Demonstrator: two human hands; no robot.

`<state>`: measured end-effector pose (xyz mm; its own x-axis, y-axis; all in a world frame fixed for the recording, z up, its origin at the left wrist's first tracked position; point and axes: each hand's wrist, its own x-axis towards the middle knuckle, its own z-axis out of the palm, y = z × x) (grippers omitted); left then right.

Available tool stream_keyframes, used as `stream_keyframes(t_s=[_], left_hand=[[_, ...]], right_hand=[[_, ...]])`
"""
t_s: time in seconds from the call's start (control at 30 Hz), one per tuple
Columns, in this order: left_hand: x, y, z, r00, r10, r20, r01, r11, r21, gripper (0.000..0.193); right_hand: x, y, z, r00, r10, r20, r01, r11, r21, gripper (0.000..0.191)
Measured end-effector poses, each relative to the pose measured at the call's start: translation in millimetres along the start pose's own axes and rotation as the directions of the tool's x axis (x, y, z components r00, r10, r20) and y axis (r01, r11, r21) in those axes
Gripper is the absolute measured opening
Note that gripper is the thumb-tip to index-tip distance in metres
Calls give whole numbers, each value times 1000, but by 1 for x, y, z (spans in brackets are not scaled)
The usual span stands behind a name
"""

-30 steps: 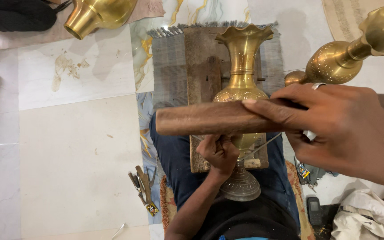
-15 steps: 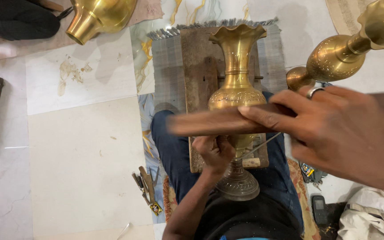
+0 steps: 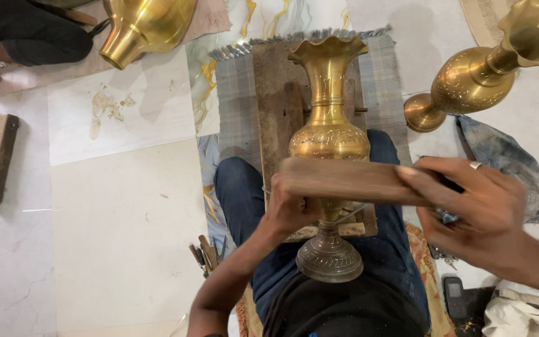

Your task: The person sits on the floor with a brass vase held against a wooden board on their lap and decorates its surface by hand, positioning a small punch or chisel on the metal and striking it with a wooden mallet to emboss patterns, repositioning the tool repeatedly across the vase body.

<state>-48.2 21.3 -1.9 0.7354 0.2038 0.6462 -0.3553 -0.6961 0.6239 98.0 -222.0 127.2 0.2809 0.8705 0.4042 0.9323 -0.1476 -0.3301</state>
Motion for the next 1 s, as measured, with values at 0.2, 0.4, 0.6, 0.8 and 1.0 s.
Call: stream_keyframes(t_s=[0.2,0.4,0.6,0.8,1.0], left_hand=[[1,-6,2,991,-84,100,91,994,-62,21],[-17,10,23,950,-167,-265,174,985,1,17],[-23,30,42,804,-339,-489,342,936,-87,19],[-29,31,54,773,-238,-588,286,958,-12,6],[-36,25,58,780,-227,-583,333,939,80,17]], right_hand=[[-11,-1,2,991,134,5,-134,990,-32,70],[18,-6,-22,988,9,156,37,957,-289,69],[56,-30,-37,940,-49,337,201,879,-432,75],[79,-38,-39,931,-12,366,69,987,-142,76],[86,-46,-34,917,-241,316,355,855,-379,74]])
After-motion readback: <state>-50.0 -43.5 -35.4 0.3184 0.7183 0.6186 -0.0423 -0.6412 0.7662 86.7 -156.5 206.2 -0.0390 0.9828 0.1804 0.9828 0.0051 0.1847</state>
